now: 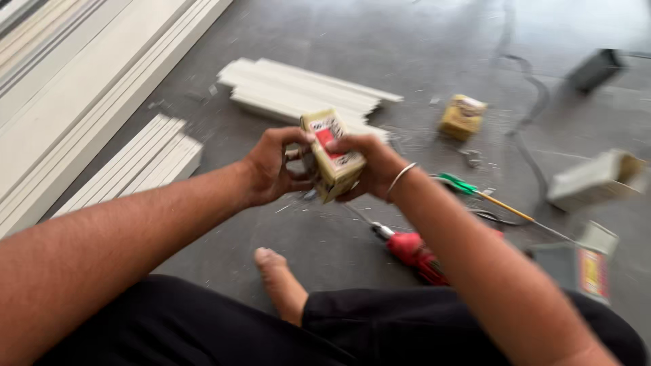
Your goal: The person sits on the floor and gathers scattered screws into a pile, then picks up a box of screws and sorts them by hand. The person places some screws onto white profiles and continues to handle the screws and profiles.
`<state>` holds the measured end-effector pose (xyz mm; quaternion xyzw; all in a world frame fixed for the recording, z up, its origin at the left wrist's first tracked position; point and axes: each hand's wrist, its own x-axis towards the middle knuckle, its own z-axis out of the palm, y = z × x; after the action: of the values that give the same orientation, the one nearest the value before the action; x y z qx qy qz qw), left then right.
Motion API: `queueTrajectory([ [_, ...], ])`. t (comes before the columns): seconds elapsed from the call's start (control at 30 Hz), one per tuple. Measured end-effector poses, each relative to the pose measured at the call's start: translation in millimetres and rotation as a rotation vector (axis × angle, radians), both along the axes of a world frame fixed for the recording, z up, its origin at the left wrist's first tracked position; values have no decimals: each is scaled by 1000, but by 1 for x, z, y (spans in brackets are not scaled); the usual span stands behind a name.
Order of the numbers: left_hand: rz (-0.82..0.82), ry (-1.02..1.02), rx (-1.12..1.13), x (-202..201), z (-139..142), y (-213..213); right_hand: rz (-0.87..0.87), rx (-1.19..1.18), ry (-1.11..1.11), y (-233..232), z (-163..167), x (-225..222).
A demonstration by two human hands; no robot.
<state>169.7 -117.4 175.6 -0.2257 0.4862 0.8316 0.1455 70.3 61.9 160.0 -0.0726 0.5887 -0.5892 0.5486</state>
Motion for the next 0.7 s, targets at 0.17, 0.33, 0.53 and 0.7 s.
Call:
queueTrajectory([
  [0.17, -11, 11, -109, -7, -13, 78, -127, -6, 7, 81, 18, 7],
  [0.33, 169, 55, 19, 15, -66, 103, -85, 97, 39, 84, -17, 12],
  [0.53, 334, -54, 43, 57, -131, 89, 7, 321, 330, 48, -77, 48],
  [0.7, 292, -177, 128, 65, -150, 64, 53, 241, 967, 45, -102, 69],
])
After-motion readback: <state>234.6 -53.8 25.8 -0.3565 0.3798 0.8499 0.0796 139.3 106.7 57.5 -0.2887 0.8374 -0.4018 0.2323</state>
